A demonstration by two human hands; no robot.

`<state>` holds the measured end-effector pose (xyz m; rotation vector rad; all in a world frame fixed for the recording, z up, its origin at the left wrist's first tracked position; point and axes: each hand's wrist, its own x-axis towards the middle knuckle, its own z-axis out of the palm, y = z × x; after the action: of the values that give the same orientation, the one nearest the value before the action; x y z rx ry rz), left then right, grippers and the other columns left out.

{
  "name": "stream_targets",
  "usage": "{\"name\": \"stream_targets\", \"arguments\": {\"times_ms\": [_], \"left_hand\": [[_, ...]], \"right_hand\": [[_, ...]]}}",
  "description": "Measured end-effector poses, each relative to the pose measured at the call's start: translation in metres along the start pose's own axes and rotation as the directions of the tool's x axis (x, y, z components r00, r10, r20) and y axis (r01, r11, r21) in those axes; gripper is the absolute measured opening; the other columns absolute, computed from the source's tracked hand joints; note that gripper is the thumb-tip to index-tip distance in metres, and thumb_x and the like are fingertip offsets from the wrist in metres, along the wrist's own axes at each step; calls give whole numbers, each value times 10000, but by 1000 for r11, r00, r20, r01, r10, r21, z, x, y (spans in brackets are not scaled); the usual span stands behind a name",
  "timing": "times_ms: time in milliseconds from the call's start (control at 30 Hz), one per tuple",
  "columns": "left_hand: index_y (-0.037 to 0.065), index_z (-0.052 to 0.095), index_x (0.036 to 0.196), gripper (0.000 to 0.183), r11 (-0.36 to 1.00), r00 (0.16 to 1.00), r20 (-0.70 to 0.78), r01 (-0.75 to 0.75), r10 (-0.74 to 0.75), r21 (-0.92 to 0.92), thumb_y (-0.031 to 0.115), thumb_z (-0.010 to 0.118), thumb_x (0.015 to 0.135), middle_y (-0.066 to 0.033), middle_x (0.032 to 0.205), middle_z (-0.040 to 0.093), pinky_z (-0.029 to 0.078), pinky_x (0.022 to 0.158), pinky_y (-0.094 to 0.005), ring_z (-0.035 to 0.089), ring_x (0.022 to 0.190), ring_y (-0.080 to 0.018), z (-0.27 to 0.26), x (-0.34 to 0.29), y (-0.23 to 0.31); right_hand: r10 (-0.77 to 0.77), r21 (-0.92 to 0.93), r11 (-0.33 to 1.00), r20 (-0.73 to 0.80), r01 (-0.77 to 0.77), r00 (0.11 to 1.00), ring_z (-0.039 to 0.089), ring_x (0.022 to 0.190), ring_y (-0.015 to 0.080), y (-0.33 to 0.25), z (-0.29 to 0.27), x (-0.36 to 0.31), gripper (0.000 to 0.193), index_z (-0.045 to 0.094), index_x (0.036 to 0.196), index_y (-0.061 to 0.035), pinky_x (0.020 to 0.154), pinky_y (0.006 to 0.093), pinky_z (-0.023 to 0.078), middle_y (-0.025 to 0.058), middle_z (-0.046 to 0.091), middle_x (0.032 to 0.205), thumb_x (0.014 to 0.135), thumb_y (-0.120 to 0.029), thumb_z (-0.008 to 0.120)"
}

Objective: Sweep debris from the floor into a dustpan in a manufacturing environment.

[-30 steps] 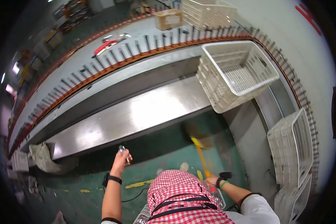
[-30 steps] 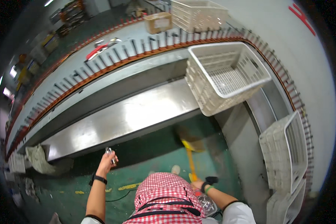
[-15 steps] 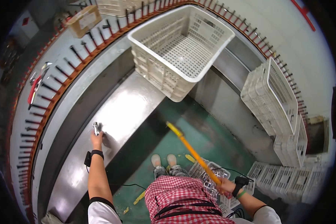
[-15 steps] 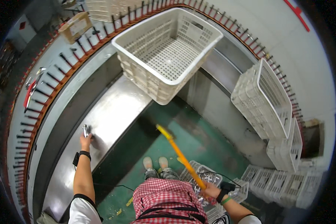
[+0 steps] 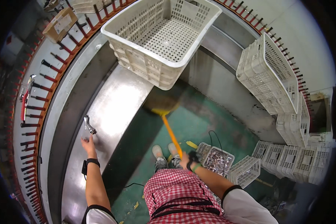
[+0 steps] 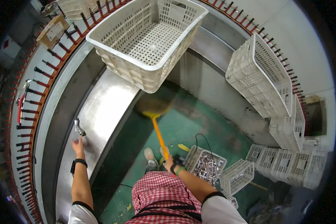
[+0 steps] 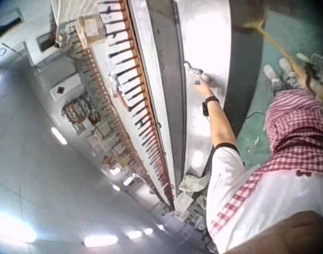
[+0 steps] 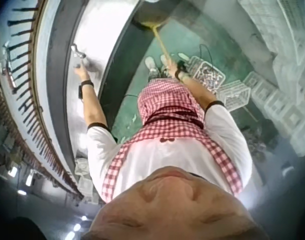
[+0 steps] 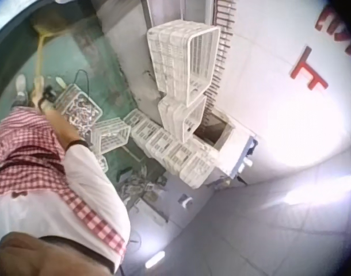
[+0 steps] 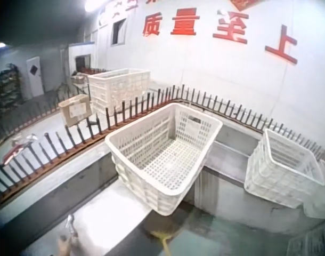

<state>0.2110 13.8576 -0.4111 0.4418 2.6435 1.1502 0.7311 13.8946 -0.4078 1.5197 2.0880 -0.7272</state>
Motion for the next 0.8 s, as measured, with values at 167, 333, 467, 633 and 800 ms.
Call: {"name": "stream_targets", "arguments": {"times_ms": [167,333,467,633,800], "left_hand": [[-6,184,1233,678,909,955,79,295,-285,-295,234,584,741,-124,1121,353,410,704,-286,440,911,-191,-18,-72,27],[45,248,1199,564,843,886,106,462,-451,-277,200,562,758,-35,982,384,389,629,-237,425,814,-126,-63,-191,4],[70,270,1166,518,768,814,224,581,-536,-269,114,565,743,-25,951,384,395,614,-244,425,782,-122,-72,-298,-24],[92,227,1203,584,786,750,358,615,-555,-69,107,574,735,-47,992,385,424,614,-282,446,808,-160,-64,-385,10],[92,213,1214,599,708,710,265,696,-652,-123,98,569,733,-55,994,387,433,628,-291,465,803,-160,-98,-441,7]], "right_hand": [[-180,778,628,164,-15,970,502,732,156,98,-46,-110,430,474,1029,-27,653,278,411,74,542,808,616,-103,566],[190,745,575,282,-339,940,500,658,167,128,-160,-125,423,453,1023,7,604,288,420,70,520,738,616,-45,557],[262,470,855,-27,-219,965,522,734,293,164,-109,22,358,444,982,5,645,353,427,149,535,819,646,-93,523],[-74,-190,980,-54,62,996,526,779,342,172,5,94,307,465,957,-31,654,350,431,209,536,846,716,-220,447],[-237,322,922,34,214,971,534,815,297,159,-10,-7,289,471,965,-34,679,380,425,174,548,846,732,-207,468]]}}
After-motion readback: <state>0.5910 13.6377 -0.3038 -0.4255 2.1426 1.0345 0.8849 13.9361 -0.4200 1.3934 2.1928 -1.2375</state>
